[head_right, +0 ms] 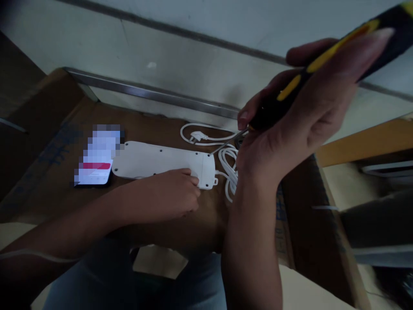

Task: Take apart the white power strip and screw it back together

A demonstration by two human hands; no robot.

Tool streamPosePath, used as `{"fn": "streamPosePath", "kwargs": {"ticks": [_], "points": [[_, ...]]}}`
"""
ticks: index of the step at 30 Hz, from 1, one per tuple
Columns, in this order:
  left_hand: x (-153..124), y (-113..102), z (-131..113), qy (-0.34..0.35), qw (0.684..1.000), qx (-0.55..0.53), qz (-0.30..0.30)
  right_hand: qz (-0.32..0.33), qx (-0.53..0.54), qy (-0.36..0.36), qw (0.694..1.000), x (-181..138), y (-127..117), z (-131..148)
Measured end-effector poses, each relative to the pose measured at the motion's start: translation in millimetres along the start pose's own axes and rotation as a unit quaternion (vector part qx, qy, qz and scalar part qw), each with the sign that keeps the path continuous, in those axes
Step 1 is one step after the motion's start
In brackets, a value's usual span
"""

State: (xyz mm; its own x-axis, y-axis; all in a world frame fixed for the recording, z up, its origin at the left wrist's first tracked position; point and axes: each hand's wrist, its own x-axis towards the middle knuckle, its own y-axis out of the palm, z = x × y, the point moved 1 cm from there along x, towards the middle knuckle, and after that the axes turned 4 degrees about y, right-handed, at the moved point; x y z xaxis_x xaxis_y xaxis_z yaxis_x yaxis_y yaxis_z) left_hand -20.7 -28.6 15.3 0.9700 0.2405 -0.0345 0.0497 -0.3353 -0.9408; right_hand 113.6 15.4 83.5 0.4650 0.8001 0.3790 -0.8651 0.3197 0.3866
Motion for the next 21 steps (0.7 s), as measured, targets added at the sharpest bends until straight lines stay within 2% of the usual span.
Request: {"fn": "streamPosePath", "kwargs": {"ticks": [2,5,7,9,11,13,16,21], "points": [[0,-4,2,-0.002,1.000,-0.028,0.003,0.005,-0.043,-0.044,0.998,0,2,-1],[3,-10,10,-0.027,0.993,-0.113,-0.023,0.046,-0.048,-0.027,0.997,1,3,-8],[6,-11,19,-0.080,0.979,-0.159,-0.095,0.086,-0.037,-0.019,0.995,2,5,-14],[10,-8,31,-0.151,0.962,-0.127,-0.187,0.109,-0.028,-0.022,0.993,3,7,-18],[13,-2,41,-0.191,0.946,-0.066,-0.255,0.111,-0.021,-0.018,0.993,6,8,-19],[17,5,47,-0.199,0.944,-0.025,-0.260,0.099,-0.021,0.011,0.995,9,7,-18],[20,11,50,-0.191,0.955,-0.009,-0.225,0.107,0.000,0.042,0.993,13,5,-16],[21,9,49,-0.184,0.953,-0.003,-0.241,0.219,0.037,0.025,0.975,16,-4,-21]]}}
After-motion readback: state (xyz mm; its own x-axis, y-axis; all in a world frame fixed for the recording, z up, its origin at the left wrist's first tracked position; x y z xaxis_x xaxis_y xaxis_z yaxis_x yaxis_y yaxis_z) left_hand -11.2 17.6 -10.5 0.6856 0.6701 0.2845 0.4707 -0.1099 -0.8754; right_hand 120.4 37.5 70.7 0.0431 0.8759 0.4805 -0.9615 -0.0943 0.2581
